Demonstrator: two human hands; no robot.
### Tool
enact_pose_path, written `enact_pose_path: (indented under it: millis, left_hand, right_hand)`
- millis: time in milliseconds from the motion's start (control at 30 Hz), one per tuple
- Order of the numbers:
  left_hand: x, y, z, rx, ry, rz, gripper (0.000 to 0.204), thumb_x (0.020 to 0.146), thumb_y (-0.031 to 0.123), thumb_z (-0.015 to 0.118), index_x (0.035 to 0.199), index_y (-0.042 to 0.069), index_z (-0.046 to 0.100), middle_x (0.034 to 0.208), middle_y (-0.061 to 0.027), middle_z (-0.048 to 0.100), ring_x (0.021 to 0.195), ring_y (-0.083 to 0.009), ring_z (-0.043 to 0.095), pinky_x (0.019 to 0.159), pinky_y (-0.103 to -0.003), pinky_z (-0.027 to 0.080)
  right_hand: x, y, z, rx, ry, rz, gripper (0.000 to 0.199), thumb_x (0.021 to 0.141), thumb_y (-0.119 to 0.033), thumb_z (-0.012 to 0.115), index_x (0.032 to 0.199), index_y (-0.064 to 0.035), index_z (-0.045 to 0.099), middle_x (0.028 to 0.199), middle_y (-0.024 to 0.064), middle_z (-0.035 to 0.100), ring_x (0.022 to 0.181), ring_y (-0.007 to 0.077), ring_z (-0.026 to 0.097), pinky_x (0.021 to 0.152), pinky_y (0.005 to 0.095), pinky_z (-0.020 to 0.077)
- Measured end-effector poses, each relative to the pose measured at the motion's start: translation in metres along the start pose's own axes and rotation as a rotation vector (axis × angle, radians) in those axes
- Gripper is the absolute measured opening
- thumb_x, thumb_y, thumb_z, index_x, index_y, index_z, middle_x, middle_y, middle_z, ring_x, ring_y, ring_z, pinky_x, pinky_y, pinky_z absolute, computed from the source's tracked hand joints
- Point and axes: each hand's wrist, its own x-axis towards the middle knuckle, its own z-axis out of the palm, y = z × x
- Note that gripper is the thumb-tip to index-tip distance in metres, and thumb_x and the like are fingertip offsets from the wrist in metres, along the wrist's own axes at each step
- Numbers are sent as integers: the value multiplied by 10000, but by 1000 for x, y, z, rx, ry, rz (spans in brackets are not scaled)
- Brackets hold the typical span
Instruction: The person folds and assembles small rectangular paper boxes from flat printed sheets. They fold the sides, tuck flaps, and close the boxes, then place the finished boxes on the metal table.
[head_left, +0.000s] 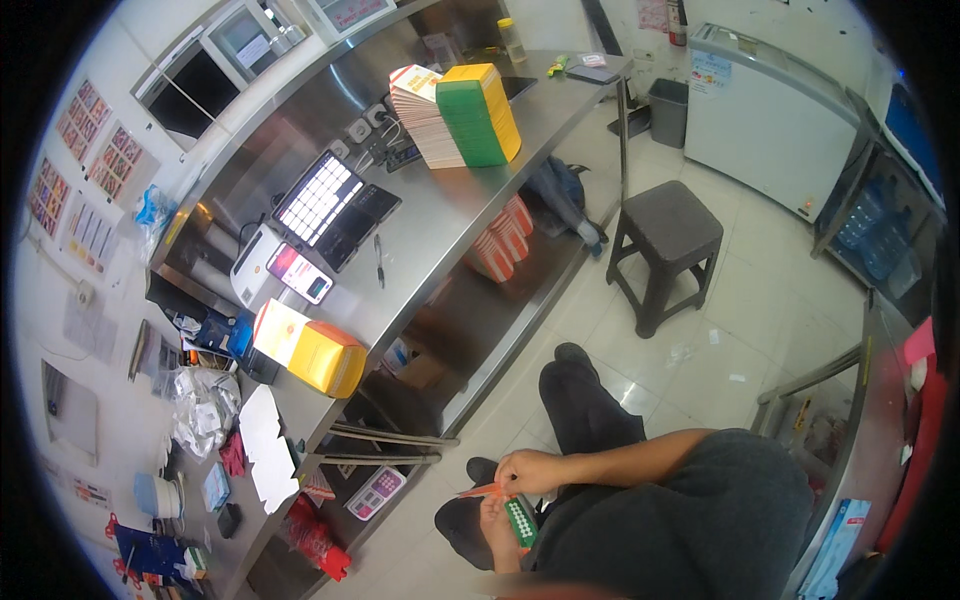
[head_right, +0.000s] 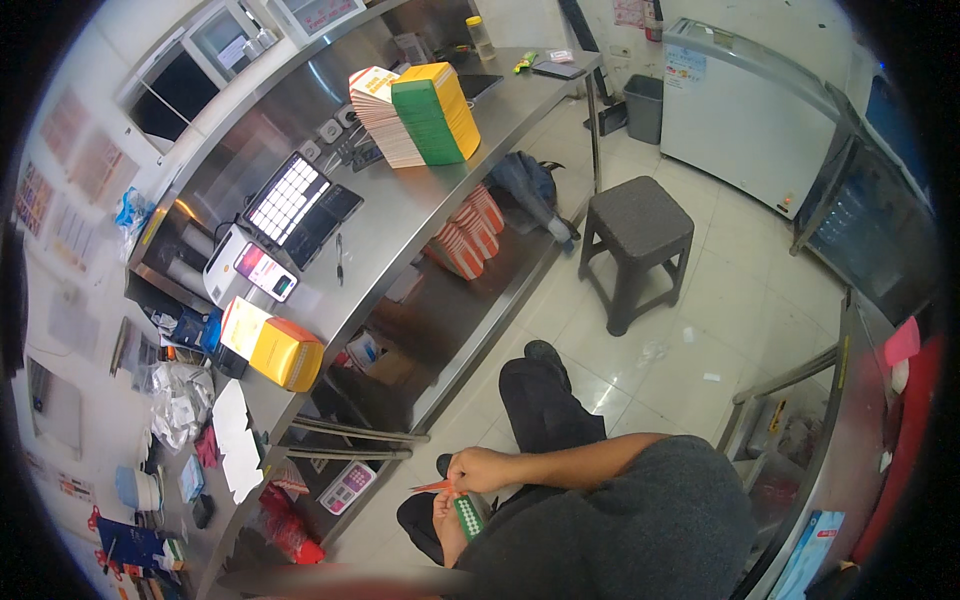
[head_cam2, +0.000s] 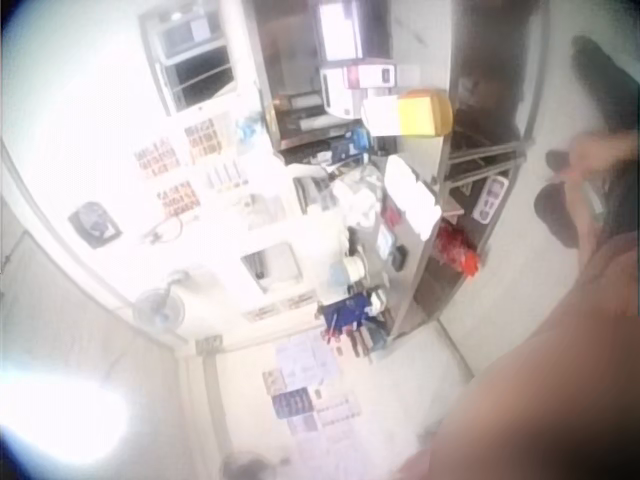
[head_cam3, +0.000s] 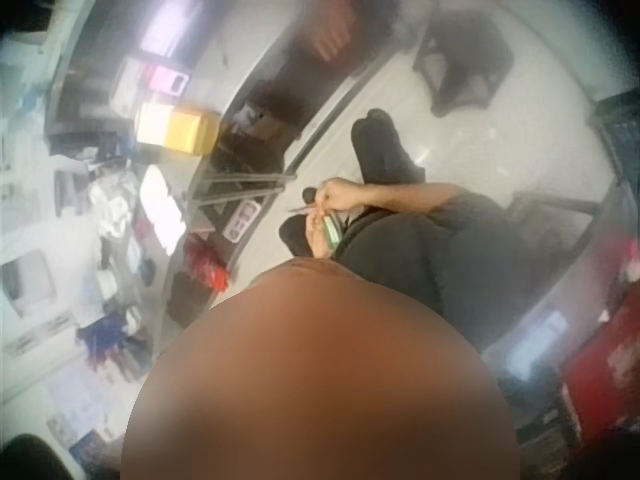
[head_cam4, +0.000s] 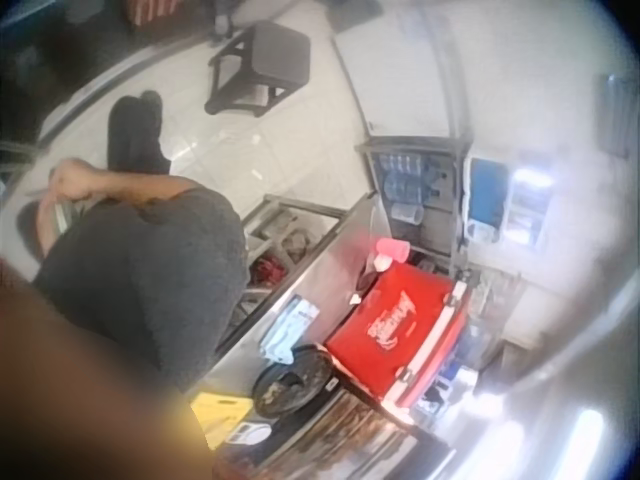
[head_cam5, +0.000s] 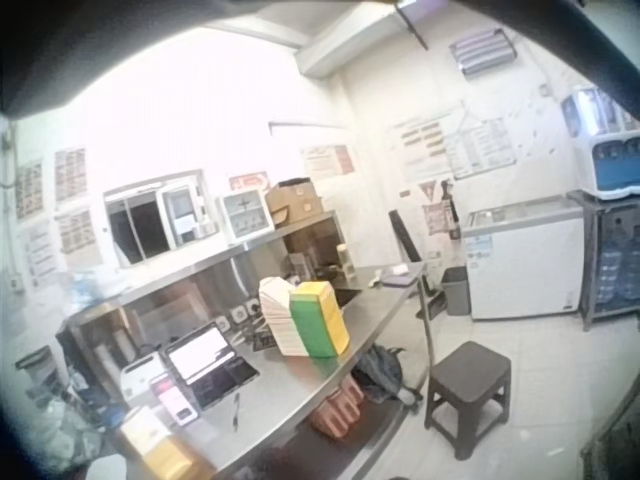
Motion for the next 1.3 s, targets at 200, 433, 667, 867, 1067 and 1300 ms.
enact_pose_path:
  millis: [200,433,667,867,1067,1300]
  left_hand:
    - [-3,4,-1,-149,-67,-77,290,1039,66,652,1305,-28,588,1131,-100,710,967,-151,699,851,-292,573]
    - [-5,0,-4,-274,-63,-42,307,1062,82,607,1339,-47,581,1202,-136,690,1053,-213,696,899,-364,583]
    - [-5,6,11,-384,-40,-46,259,1033,94,658,1251,-41,625,1154,-118,711,1038,-205,695,921,-353,564]
    - [-11,20,25,-301,-52,-26,350,1013,151,700,1301,-40,640,1227,-112,702,1119,-211,662,998,-356,511]
    - [-20,26,25,-238,-81,-13,443,994,208,742,1352,-38,654,1300,-106,693,1200,-217,628,1076,-359,458]
    - [-7,19,21,-266,-54,-4,374,1016,222,705,1295,-25,667,1250,-97,699,1154,-216,646,1026,-356,486]
  right_hand:
    - [-6,-10,-8,-43,-30,-37,196,943,-214,691,963,-40,779,1240,134,720,1068,299,706,922,394,542]
    - [-6,-16,-1,43,-45,43,179,975,-213,712,1004,-50,780,1286,132,712,1094,255,704,956,369,540]
    - [-5,-2,13,304,43,178,200,977,-181,765,1063,-2,761,1227,134,751,1120,194,704,1010,349,544]
    - [-2,15,5,266,9,177,193,979,-171,778,1064,1,757,1205,127,752,1104,194,701,1012,346,548]
    - [-1,12,6,260,37,152,153,987,-158,760,1037,-13,768,1192,105,744,1108,192,695,1023,346,535]
    - [2,6,3,129,15,123,163,971,-198,774,1030,-46,780,1244,102,713,1150,198,670,1026,348,525]
